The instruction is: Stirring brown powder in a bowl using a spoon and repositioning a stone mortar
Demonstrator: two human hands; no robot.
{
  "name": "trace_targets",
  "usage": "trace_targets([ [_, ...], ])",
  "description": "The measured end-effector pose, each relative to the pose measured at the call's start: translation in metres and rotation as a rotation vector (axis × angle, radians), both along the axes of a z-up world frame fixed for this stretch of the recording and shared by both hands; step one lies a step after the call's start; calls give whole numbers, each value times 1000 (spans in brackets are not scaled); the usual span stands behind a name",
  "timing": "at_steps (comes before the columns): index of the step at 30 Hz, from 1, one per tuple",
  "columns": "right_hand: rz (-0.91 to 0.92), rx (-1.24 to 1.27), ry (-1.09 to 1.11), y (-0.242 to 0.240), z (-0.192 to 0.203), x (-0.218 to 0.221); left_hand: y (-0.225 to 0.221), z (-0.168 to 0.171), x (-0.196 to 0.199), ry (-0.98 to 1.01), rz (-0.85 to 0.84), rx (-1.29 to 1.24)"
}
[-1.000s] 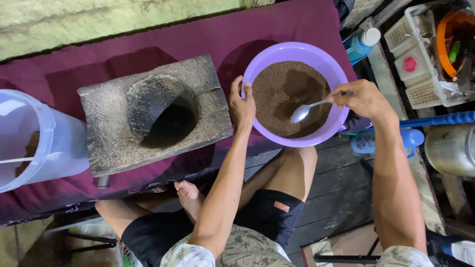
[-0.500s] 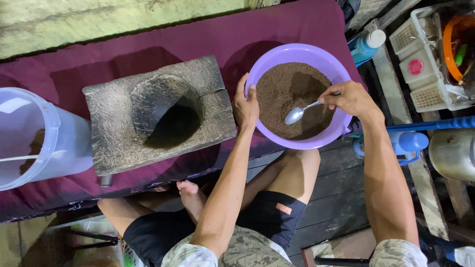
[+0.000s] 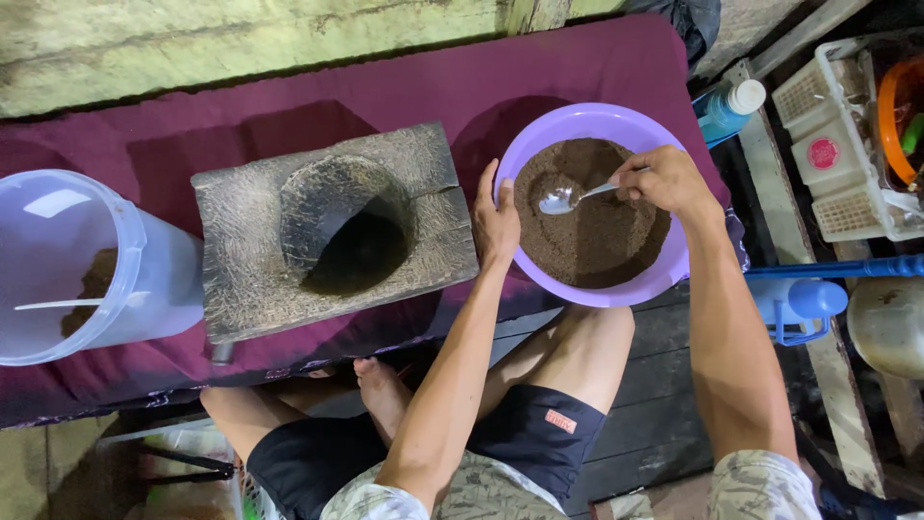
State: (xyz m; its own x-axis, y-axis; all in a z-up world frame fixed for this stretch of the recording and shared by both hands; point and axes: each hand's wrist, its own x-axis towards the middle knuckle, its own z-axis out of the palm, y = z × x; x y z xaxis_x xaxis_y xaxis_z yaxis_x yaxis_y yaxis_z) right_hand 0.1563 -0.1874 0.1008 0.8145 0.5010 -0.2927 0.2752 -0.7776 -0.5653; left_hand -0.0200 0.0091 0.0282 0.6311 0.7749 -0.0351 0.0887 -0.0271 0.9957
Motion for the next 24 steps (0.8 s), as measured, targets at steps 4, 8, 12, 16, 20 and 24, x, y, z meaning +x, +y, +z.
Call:
trace_targets([
  [4, -23, 38, 0, 5, -26, 18, 3, -6, 2, -32, -17, -33],
  [8, -120, 116, -6, 11, -24, 17, 4, -9, 4, -63, -23, -23],
  [12, -237, 122, -177, -5, -52, 37, 4, -14, 6, -22, -26, -59],
  [16, -219, 1, -264, -17, -15, -4, 1, -18, 3, 12, -23, -80],
  [20, -205, 39, -279, -32, 18, -48, -7, -30, 0, -25, 23, -112],
  [24, -130, 40, -201, -44, 35, -67, -16, -23, -10, -31, 71, -215],
])
